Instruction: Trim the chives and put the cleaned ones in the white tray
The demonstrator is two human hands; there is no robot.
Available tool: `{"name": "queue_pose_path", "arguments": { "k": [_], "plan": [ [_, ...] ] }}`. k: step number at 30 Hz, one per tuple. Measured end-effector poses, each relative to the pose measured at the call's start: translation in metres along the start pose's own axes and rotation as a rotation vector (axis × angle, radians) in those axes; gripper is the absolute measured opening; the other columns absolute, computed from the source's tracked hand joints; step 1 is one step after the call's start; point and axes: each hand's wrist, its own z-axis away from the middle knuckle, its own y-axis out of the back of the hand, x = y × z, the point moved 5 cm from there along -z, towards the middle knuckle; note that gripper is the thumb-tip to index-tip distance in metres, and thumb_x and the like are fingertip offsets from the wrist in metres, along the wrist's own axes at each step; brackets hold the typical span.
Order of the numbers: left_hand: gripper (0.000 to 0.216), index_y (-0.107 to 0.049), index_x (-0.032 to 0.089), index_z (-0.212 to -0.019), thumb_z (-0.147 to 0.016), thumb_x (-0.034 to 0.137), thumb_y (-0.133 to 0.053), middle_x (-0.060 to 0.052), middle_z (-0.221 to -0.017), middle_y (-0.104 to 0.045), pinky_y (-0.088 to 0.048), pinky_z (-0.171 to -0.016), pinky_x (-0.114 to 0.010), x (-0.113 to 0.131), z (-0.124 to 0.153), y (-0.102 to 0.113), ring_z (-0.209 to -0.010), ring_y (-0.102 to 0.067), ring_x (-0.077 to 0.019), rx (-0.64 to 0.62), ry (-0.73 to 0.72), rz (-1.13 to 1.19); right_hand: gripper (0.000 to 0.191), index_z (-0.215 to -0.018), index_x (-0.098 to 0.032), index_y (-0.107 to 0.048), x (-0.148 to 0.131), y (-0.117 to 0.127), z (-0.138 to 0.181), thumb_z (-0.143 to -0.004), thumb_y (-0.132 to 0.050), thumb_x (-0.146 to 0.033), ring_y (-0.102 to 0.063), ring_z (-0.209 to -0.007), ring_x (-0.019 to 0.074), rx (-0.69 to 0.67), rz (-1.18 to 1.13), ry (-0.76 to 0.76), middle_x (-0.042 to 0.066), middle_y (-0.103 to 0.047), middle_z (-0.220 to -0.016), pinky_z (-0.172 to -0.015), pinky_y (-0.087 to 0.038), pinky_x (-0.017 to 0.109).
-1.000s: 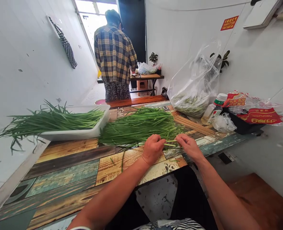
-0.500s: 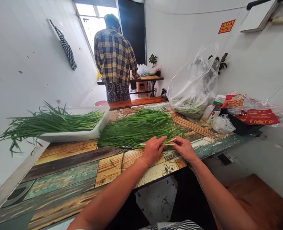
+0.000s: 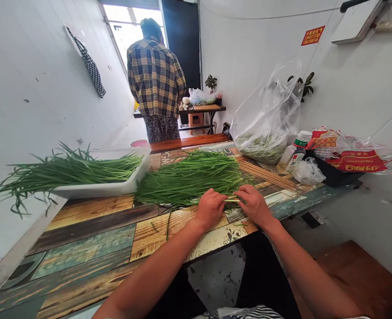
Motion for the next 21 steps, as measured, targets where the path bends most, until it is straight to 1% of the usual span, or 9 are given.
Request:
{"name": "queue_pose_path", "arguments": {
  "k": [3, 7, 9, 11, 12, 14, 16, 19, 21],
  "plan": [
    [0.019, -0.065, 0.016, -0.089, -0.092, 0.02, -0.047, -0.004, -0.076, -0.067, -0.04, -0.067, -0.03, 0.0, -0.001, 0.002, -0.07, -0.052, -0.0168, 0.032, -0.02, -0.036, 0.02, -0.084, -0.021, -0.072, 0.009, -0.009, 0.001, -0.085, -0.054, -0.03, -0.058, -0.076, 0.0192, -0.045, -0.252, -0.121, 0.006, -0.066, -0.079, -0.069, -0.046, 0.032],
    [0.025, -0.065, 0.018, -0.089, -0.095, 0.02, -0.041, -0.004, -0.075, -0.066, -0.039, -0.069, -0.031, 0.006, -0.002, 0.006, -0.07, -0.051, -0.0163, 0.054, -0.087, -0.155, 0.029, -0.067, -0.019, -0.07, 0.024, -0.026, 0.007, -0.078, -0.061, -0.044, -0.051, -0.056, 0.0129, -0.11, -0.676, -0.535, 0.001, -0.062, -0.061, -0.053, -0.039, 0.026],
    [0.025, -0.064, 0.019, -0.091, -0.096, 0.021, -0.04, -0.004, -0.076, -0.066, -0.038, -0.07, -0.031, 0.01, -0.002, 0.008, -0.071, -0.051, -0.0164, 0.059, -0.118, -0.205, 0.032, -0.067, -0.018, -0.068, 0.029, -0.033, 0.011, -0.072, -0.065, -0.05, -0.046, -0.052, 0.0103, -0.095, -0.877, -0.694, 0.0, -0.06, -0.06, -0.048, -0.035, 0.024],
    [0.024, -0.063, 0.019, -0.092, -0.096, 0.022, -0.04, -0.004, -0.078, -0.065, -0.038, -0.071, -0.031, 0.013, -0.002, 0.01, -0.072, -0.051, -0.0165, 0.071, -0.14, -0.236, 0.036, -0.072, -0.017, -0.069, 0.035, -0.035, 0.011, -0.066, -0.069, -0.052, -0.046, -0.053, 0.01, -0.037, -1.016, -0.764, 0.001, -0.061, -0.064, -0.047, -0.034, 0.024],
    [0.024, -0.063, 0.019, -0.091, -0.096, 0.021, -0.04, -0.003, -0.078, -0.065, -0.038, -0.071, -0.031, 0.014, -0.002, 0.011, -0.072, -0.05, -0.0166, 0.082, -0.144, -0.246, 0.039, -0.075, -0.016, -0.069, 0.041, -0.034, 0.011, -0.065, -0.07, -0.053, -0.047, -0.054, 0.0104, 0.006, -1.029, -0.777, 0.002, -0.062, -0.066, -0.048, -0.034, 0.024],
    [0.023, -0.062, 0.019, -0.088, -0.095, 0.019, -0.04, -0.003, -0.076, -0.064, -0.038, -0.07, -0.031, 0.014, -0.003, 0.013, -0.071, -0.05, -0.017, 0.114, -0.123, -0.258, 0.041, -0.074, -0.015, -0.069, 0.054, -0.027, 0.01, -0.064, -0.069, -0.055, -0.048, -0.054, 0.0113, 0.098, -0.897, -0.778, 0.003, -0.062, -0.065, -0.049, -0.034, 0.025],
    [0.022, -0.06, 0.019, -0.087, -0.094, 0.017, -0.039, -0.004, -0.074, -0.063, -0.038, -0.07, -0.031, 0.011, -0.004, 0.016, -0.07, -0.049, -0.0176, 0.164, -0.064, -0.246, 0.04, -0.066, -0.016, -0.066, 0.066, -0.014, 0.008, -0.065, -0.068, -0.056, -0.046, -0.052, 0.012, 0.173, -0.59, -0.738, 0.002, -0.059, -0.059, -0.05, -0.034, 0.026],
    [0.02, -0.057, 0.017, -0.094, -0.094, 0.018, -0.036, -0.005, -0.077, -0.061, -0.039, -0.071, -0.031, 0.004, -0.004, 0.023, -0.07, -0.049, -0.0178, 0.302, 0.078, -0.164, 0.042, -0.052, -0.019, -0.058, 0.069, 0.0, -0.001, -0.071, -0.063, -0.055, -0.045, -0.051, 0.0136, 0.167, -0.12, -0.612, 0.0, -0.053, -0.05, -0.052, -0.033, 0.028],
    [0.02, -0.055, 0.017, -0.097, -0.095, 0.02, -0.035, -0.005, -0.08, -0.061, -0.04, -0.072, -0.031, -0.003, -0.002, 0.029, -0.072, -0.049, -0.0179, 0.414, 0.188, -0.092, 0.04, -0.054, -0.02, -0.057, 0.064, 0.004, -0.01, -0.08, -0.055, -0.05, -0.049, -0.057, 0.0162, 0.168, 0.07, -0.488, 0.002, -0.055, -0.055, -0.056, -0.035, 0.029]
  ]
}}
